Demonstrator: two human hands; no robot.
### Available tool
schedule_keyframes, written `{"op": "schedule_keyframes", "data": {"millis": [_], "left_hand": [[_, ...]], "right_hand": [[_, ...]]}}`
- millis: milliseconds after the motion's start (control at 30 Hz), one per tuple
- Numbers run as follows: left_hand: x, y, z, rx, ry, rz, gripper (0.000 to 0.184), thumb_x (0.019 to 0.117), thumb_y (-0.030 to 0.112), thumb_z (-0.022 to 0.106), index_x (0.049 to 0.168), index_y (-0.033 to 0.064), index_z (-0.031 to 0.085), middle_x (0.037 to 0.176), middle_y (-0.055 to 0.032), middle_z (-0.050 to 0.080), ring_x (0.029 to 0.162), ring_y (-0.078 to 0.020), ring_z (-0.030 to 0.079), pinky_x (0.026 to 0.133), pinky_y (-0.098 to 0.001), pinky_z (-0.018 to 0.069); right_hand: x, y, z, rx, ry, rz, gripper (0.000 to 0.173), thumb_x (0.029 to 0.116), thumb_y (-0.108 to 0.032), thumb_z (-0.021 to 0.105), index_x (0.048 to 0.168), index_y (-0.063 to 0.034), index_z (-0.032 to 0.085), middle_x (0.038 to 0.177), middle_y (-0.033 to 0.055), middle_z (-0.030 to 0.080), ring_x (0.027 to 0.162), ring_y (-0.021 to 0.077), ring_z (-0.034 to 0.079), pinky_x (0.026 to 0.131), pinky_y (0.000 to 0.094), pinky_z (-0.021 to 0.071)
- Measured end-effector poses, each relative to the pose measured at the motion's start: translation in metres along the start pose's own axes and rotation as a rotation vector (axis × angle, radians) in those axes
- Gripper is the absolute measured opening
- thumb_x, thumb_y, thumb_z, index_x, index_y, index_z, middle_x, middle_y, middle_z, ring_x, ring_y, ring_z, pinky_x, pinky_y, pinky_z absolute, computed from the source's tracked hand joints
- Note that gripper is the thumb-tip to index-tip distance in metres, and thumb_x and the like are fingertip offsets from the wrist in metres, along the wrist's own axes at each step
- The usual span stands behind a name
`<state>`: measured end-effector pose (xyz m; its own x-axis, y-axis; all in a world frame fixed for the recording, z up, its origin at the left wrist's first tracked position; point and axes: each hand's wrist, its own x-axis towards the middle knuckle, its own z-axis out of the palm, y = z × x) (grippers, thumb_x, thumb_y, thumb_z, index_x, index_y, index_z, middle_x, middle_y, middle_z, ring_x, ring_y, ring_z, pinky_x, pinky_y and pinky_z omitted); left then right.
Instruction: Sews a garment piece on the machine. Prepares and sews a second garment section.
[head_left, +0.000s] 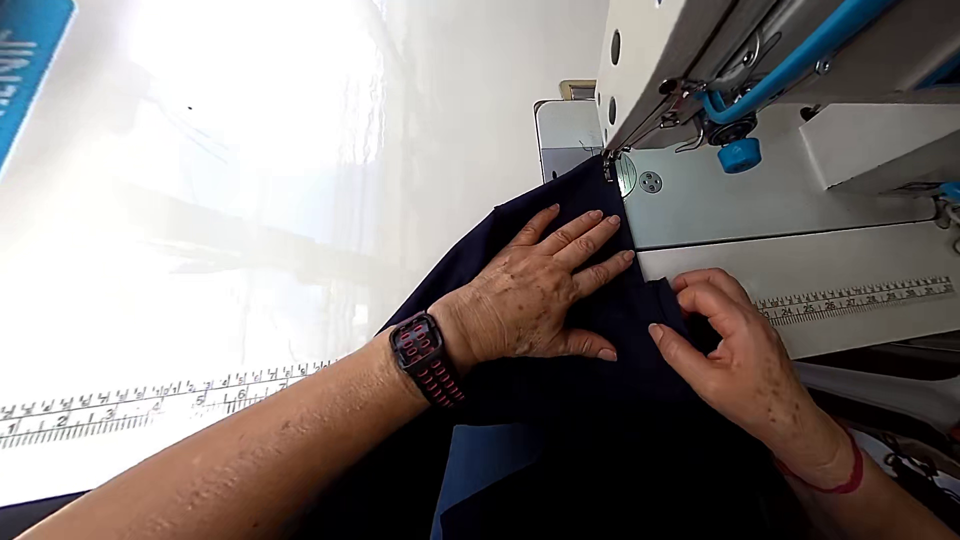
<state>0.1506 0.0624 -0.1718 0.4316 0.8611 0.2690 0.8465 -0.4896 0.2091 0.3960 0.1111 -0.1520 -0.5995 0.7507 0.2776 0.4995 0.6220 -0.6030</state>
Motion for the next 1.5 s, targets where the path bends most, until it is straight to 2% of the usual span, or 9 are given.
{"op": "schedule_keyframes", "data": {"millis": [167, 267, 367, 467, 600, 767, 1100, 1400, 1500], "left_hand": [[0.005, -0.013, -0.003, -0.014, -0.049, 0.075, 0.088, 0.0893, 0.08, 0.037, 0.148, 0.0178, 0.057, 0.162, -0.012, 0.04, 0.151, -0.0368, 0.035, 0.117, -0.0694, 0.0227], [0.004, -0.014, -0.001, -0.014, -0.046, 0.097, 0.089, 0.0896, 0.081, 0.035, 0.149, 0.0189, 0.056, 0.162, -0.0115, 0.041, 0.151, -0.0385, 0.035, 0.117, -0.0714, 0.0222], [0.004, -0.016, 0.0, -0.022, -0.028, 0.113, 0.089, 0.0891, 0.082, 0.033, 0.148, 0.0205, 0.058, 0.162, -0.0128, 0.041, 0.15, -0.0399, 0.036, 0.116, -0.0721, 0.023], [0.004, -0.016, -0.001, -0.007, -0.05, 0.107, 0.089, 0.0893, 0.083, 0.032, 0.15, 0.0221, 0.055, 0.163, -0.0122, 0.039, 0.151, -0.0389, 0.034, 0.117, -0.0705, 0.0221], [0.003, -0.014, 0.002, 0.006, -0.017, 0.104, 0.088, 0.0893, 0.082, 0.032, 0.149, 0.0234, 0.056, 0.162, -0.0128, 0.041, 0.15, -0.0392, 0.036, 0.116, -0.0709, 0.0241], [0.012, 0.01, -0.014, -0.024, -0.122, -0.04, 0.088, 0.0817, 0.078, 0.054, 0.146, 0.0176, 0.059, 0.16, -0.017, 0.042, 0.15, -0.0418, 0.035, 0.115, -0.0742, 0.0221], [0.0, 0.005, 0.004, -0.093, 0.057, -0.008, 0.096, 0.0843, 0.08, 0.047, 0.141, 0.003, 0.059, 0.155, -0.0154, 0.05, 0.147, -0.0295, 0.044, 0.119, -0.0587, 0.0309], [-0.001, 0.006, 0.003, -0.07, 0.01, 0.034, 0.071, 0.0918, 0.074, 0.043, 0.141, 0.0271, 0.064, 0.159, -0.02, 0.043, 0.149, -0.0352, 0.039, 0.119, -0.0638, 0.0267], [-0.002, 0.005, 0.001, -0.14, 0.06, 0.039, 0.071, 0.089, 0.07, 0.054, 0.132, 0.0144, 0.065, 0.157, -0.0229, 0.044, 0.147, -0.036, 0.042, 0.119, -0.0629, 0.0287]], "right_hand": [[0.01, -0.015, -0.029, 0.734, -0.259, 0.512, 0.029, 0.0959, -0.012, 0.059, 0.124, -0.0113, 0.052, 0.111, -0.0032, 0.072, 0.082, 0.0045, 0.071, 0.069, 0.0216, 0.0595], [0.005, -0.004, -0.044, 1.036, -0.767, 0.71, 0.024, 0.0856, -0.017, 0.072, 0.109, -0.0158, 0.069, 0.089, -0.0002, 0.075, 0.077, 0.0051, 0.072, 0.067, 0.0219, 0.0594], [-0.004, 0.006, -0.072, 0.693, -1.203, 0.5, 0.01, 0.0825, -0.028, 0.074, 0.085, -0.021, 0.068, 0.071, -0.0117, 0.069, 0.06, -0.005, 0.063, 0.051, 0.0151, 0.0495], [0.019, 0.008, -0.129, 0.087, -0.86, 0.233, 0.015, 0.0843, -0.01, 0.059, 0.072, -0.0145, 0.067, 0.059, -0.0084, 0.061, 0.052, -0.0028, 0.056, 0.046, 0.0181, 0.0437], [0.047, 0.05, -0.14, -0.65, -0.072, 0.092, 0.026, 0.095, -0.001, 0.051, 0.114, 0.0125, 0.064, 0.111, 0.0374, 0.061, 0.101, 0.0567, 0.06, 0.083, 0.0745, 0.0443], [0.031, -0.006, -0.022, -0.215, 0.024, -0.108, 0.043, 0.0933, -0.031, 0.065, 0.121, 0.0016, 0.064, 0.102, 0.0148, 0.064, 0.069, 0.0159, 0.062, 0.055, 0.0292, 0.0518], [0.024, 0.037, 0.001, 0.049, 0.012, -0.254, 0.026, 0.0892, -0.006, 0.059, 0.113, 0.0018, 0.069, 0.103, 0.0087, 0.063, 0.071, 0.0001, 0.051, 0.058, 0.0098, 0.0415], [0.035, 0.035, 0.005, 0.009, 0.008, -0.33, 0.018, 0.0853, -0.009, 0.063, 0.097, 0.0008, 0.074, 0.1, 0.0099, 0.064, 0.075, 0.0012, 0.053, 0.061, 0.0096, 0.0427], [0.034, 0.035, 0.008, 0.036, 0.103, -0.395, 0.014, 0.0913, -0.003, 0.063, 0.094, 0.0024, 0.075, 0.097, 0.0115, 0.065, 0.084, 0.0052, 0.06, 0.073, 0.0107, 0.0491]]}}
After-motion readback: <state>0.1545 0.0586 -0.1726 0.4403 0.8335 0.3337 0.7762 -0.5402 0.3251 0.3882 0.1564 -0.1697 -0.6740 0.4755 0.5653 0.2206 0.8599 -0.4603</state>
